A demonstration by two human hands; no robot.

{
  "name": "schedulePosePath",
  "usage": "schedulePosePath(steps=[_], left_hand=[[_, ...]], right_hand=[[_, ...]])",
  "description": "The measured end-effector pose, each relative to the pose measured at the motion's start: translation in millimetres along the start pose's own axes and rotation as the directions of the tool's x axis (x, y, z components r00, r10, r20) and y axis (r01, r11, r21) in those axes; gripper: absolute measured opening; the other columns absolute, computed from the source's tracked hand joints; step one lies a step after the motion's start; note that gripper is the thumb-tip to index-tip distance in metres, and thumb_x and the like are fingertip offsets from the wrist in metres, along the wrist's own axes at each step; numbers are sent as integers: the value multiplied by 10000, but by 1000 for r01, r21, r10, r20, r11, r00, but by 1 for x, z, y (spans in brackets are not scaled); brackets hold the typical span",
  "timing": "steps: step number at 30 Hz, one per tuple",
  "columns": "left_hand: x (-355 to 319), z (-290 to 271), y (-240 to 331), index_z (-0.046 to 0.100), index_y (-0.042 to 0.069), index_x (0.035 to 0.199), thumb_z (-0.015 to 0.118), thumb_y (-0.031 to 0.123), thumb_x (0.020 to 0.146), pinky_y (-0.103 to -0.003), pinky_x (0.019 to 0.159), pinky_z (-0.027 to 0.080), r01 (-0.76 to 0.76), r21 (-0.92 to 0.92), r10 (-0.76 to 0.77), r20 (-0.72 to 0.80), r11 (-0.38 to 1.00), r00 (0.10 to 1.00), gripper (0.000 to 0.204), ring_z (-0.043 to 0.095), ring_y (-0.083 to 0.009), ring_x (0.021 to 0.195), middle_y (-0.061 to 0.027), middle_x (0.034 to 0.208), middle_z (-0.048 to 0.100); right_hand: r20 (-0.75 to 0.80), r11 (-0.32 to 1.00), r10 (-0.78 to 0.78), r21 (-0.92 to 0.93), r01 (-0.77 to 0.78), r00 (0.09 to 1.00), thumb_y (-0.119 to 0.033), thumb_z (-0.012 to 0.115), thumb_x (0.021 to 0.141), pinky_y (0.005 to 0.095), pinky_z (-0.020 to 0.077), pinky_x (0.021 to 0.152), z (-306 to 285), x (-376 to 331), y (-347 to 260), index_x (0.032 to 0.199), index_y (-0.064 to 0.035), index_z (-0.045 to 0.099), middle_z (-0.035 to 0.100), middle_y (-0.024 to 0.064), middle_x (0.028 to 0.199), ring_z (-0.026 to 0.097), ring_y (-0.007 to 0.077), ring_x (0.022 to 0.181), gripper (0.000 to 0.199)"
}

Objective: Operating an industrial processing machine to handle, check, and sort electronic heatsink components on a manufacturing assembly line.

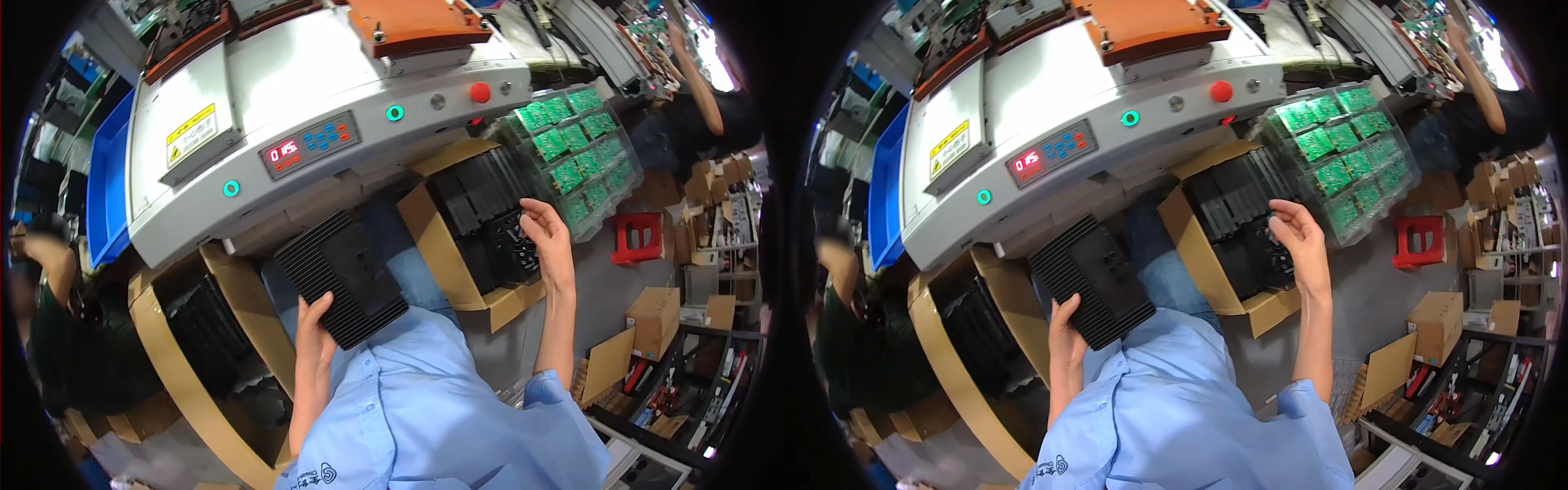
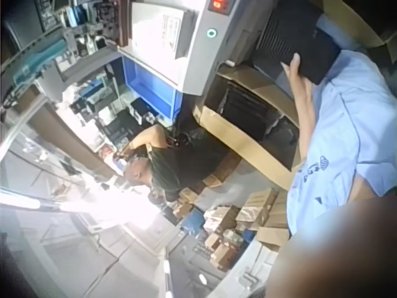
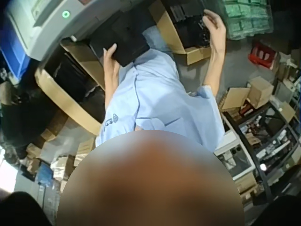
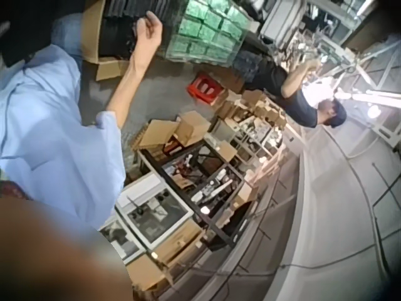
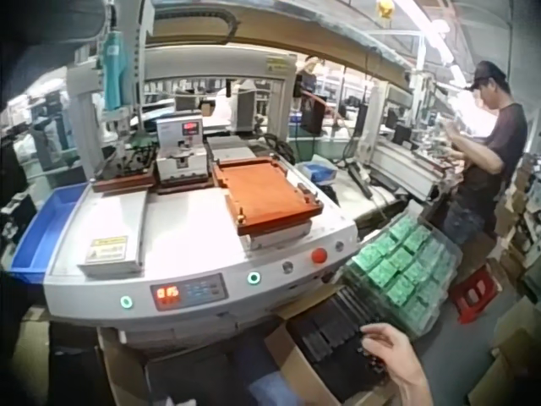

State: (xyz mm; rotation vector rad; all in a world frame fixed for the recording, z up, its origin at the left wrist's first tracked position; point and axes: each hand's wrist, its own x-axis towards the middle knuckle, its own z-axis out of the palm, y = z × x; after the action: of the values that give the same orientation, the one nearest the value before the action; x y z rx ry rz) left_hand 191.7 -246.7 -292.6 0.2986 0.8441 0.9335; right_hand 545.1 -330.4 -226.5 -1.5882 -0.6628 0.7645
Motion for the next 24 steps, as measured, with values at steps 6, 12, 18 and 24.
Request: schedulePosePath(steps=[6,12,18,24], left_hand=[[-2,23,-3,432,59,1295,606,-1,854,-328,904,516,40,84,-45,56,996,997,478,590,-185,1060,-90,1158,577],[-9,21,1,434,53,1285,638,29,845,-322,934,484,-3,139,-4,55,990,998,485,579,-168,1077,-79,1177,570],[-8,12,0,432,56,1288,655,46,841,-318,939,474,18,111,-24,52,994,998,500,574,-168,1082,-77,1184,568],[-5,0,0,439,49,1284,666,37,824,-312,937,474,-2,203,-17,93,979,995,512,580,-168,1071,-80,1176,573]], right_hand=[[486,965,160,108,-240,859,-41,634,869,227,465,826,106,-33,1,1099,-11,606,608,20,966,580,90,897,234],[512,993,118,-75,-92,851,-62,642,875,220,461,833,145,-35,20,1091,-12,610,609,13,968,571,77,902,223],[497,991,128,-87,-97,858,-61,651,865,219,457,820,146,-36,21,1070,-26,625,614,8,954,573,80,898,209],[419,977,-31,-177,116,907,-98,664,864,227,456,815,149,-39,42,1135,-36,555,596,22,1007,570,88,917,298]])
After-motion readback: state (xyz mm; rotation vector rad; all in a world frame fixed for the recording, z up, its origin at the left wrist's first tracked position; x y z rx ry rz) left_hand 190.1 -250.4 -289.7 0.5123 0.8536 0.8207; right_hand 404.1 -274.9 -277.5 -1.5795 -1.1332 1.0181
